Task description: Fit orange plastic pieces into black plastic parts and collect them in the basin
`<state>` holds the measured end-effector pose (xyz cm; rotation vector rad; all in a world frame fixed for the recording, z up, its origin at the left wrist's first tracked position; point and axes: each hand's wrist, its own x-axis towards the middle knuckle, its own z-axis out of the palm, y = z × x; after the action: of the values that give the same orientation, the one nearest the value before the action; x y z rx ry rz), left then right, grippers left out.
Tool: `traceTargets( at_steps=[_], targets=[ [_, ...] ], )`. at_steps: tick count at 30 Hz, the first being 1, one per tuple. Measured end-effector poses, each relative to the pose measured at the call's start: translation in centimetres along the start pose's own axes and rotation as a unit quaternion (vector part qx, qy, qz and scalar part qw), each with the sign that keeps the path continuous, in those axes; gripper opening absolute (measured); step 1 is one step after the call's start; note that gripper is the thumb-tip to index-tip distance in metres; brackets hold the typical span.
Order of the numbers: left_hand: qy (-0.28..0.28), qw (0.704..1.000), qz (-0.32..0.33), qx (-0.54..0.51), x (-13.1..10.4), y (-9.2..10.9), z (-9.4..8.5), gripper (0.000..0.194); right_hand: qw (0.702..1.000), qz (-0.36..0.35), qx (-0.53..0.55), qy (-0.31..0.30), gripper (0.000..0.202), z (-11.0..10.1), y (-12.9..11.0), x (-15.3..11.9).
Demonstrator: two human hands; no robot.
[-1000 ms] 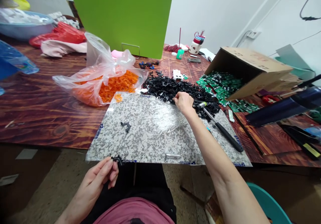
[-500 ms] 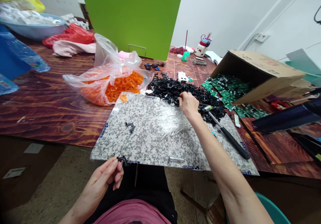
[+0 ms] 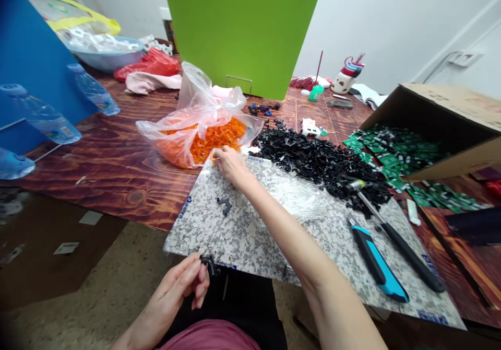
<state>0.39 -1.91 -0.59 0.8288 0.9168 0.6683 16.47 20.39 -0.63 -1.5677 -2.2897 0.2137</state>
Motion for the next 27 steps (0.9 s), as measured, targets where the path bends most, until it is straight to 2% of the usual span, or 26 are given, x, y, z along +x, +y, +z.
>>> traceTargets(
  at_steps=[4, 8, 13, 16, 20, 27],
  targets=[
    [0.007, 1.000, -0.002, -0.004, 0.1, 0.0, -0.6, 0.038, 0.999, -0.039, 0.021, -0.030, 0.019, -0.1, 0.5, 0.1],
    [0.012, 1.000, -0.004, -0.025, 0.3, -0.2, -0.9, 0.038, 0.996, -0.067, 0.035, -0.046, 0.015, -1.6, 2.7, -1.9],
    [0.028, 0.999, -0.003, -0.045, 0.5, 0.2, -0.6, 0.037, 1.000, 0.009, 0.021, -0.015, 0.019, -2.5, 4.4, -3.6],
    [0.035, 0.997, 0.004, -0.063, 0.5, 0.4, -0.5, 0.037, 0.999, 0.043, 0.019, -0.017, 0.024, -1.9, 3.9, -3.7],
    [0.030, 0.997, 0.021, -0.066, 0.6, 0.3, -0.7, 0.041, 0.997, 0.057, 0.031, -0.038, 0.017, -1.2, 3.1, -3.7],
    [0.038, 0.997, 0.040, -0.053, 0.4, 0.2, -0.7, 0.042, 0.994, 0.093, 0.044, -0.046, 0.009, -1.2, 3.2, -4.7]
  ],
)
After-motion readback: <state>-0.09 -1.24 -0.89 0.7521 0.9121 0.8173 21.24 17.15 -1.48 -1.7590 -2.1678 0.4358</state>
